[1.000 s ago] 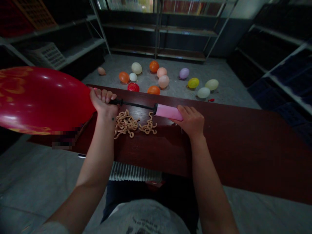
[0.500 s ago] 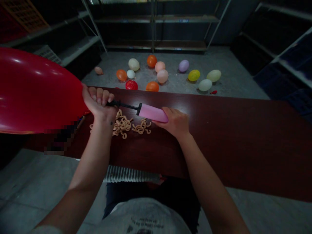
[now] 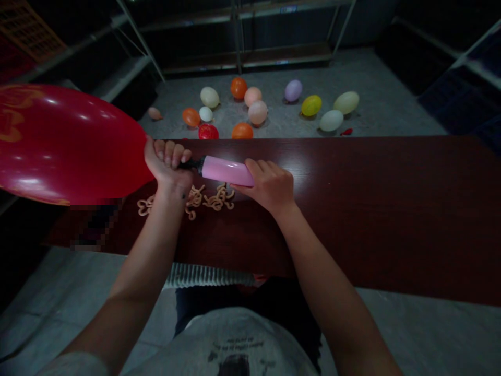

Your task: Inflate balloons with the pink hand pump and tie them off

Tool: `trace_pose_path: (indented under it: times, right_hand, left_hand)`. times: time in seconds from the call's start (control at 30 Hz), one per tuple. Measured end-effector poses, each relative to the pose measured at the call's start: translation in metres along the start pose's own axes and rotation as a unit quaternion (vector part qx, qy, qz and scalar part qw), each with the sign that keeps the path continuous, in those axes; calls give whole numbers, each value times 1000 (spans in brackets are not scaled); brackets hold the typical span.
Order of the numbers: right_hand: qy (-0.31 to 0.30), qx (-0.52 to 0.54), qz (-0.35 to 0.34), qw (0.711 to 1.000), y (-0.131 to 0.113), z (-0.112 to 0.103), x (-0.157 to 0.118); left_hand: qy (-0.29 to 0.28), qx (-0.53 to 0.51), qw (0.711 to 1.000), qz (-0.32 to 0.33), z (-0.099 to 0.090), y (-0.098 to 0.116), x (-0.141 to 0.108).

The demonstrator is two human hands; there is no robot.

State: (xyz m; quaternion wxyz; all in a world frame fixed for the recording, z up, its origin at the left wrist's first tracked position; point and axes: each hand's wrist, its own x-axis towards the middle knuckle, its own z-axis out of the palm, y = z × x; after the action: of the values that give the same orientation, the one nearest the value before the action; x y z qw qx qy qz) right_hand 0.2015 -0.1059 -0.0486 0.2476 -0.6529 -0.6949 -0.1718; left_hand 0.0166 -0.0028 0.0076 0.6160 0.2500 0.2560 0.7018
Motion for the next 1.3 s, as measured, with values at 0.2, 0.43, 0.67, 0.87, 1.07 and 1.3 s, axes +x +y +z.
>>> trace_pose_path:
  times: [0.2, 0.43, 0.67, 0.87, 1.07, 1.3]
  right_hand:
    - [6, -23, -11, 1000, 7, 3, 2]
    - [-3, -64, -17, 998, 23, 5, 1]
    - [-13, -90, -21, 996, 39, 4, -1]
    - [2, -53, -8, 999, 39, 5, -4]
    - [-13, -10, 2, 1000, 27, 5, -4]
    - [-22, 39, 12, 999, 6, 3, -2]
  left_hand:
    - [22, -14, 999, 29, -11, 12, 13]
    - [80, -25, 995, 46, -28, 31, 26]
    - [62, -18, 996, 69, -56, 45, 45]
    - [84, -45, 993, 70, -50, 47, 39]
    - [87, -6, 993, 76, -34, 45, 26]
    - [48, -11, 997, 53, 3, 19, -1]
